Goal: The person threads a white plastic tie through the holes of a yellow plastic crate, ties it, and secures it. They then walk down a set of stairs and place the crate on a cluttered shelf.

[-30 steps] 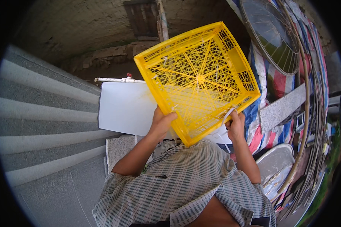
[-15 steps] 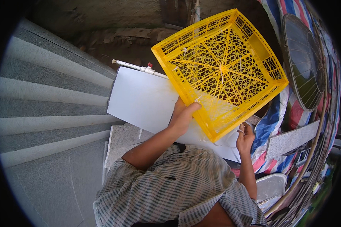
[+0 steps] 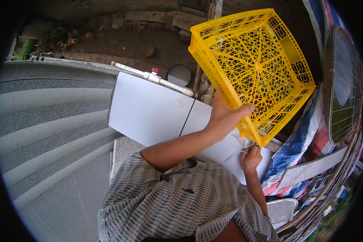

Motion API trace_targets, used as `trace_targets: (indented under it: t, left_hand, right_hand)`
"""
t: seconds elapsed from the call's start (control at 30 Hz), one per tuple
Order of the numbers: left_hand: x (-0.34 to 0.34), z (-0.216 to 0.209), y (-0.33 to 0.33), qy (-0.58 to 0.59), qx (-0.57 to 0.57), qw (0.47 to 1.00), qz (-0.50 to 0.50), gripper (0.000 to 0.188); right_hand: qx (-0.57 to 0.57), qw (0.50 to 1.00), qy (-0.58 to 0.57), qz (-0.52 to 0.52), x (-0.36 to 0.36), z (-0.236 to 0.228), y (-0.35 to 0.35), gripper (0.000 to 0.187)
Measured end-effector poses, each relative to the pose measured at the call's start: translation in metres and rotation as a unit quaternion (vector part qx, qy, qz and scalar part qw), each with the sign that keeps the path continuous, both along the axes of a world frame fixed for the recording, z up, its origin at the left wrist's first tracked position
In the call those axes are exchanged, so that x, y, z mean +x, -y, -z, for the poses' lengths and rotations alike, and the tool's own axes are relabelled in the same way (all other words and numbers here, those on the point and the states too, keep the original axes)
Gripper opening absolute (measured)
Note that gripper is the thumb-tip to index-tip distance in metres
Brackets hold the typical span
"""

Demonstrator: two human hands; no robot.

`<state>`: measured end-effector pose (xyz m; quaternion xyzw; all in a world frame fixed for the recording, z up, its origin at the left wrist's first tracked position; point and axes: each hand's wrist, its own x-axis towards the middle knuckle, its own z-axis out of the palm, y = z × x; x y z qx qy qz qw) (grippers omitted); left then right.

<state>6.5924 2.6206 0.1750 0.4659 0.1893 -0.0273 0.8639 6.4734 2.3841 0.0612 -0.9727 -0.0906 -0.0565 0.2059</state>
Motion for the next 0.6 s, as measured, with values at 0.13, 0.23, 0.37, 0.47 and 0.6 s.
trace_targets:
  t: [0.13, 0.23, 0.37, 0.47, 0.6]
  left_hand:
    - [0.015, 0.022, 0.014, -0.007, 0.006, 1.0, -0.023, 0.065]
    - [0.034, 0.047, 0.031, 0.013, 0.062, 0.998, -0.03, 0.058]
    - [0.043, 0.049, 0.034, 0.017, 0.04, 0.999, -0.015, 0.058]
    - [0.044, 0.053, 0.032, -0.011, 0.0, 1.0, 0.016, 0.067]
    - [0.047, 0.071, 0.041, -0.047, 0.085, 0.994, 0.047, 0.074]
  right_hand:
    - [0.0, 0.999, -0.015, -0.035, -0.01, 0.015, 0.009, 0.031]
    - [0.01, 1.0, 0.008, -0.017, -0.016, 0.016, 0.008, 0.031]
    - [-0.002, 0.998, 0.045, -0.043, -0.008, 0.012, 0.008, 0.032]
    - [-0.027, 0.999, 0.012, -0.033, -0.009, 0.008, 0.006, 0.027]
    - [-0.011, 0.999, 0.038, -0.025, -0.005, 0.004, 0.0, 0.027]
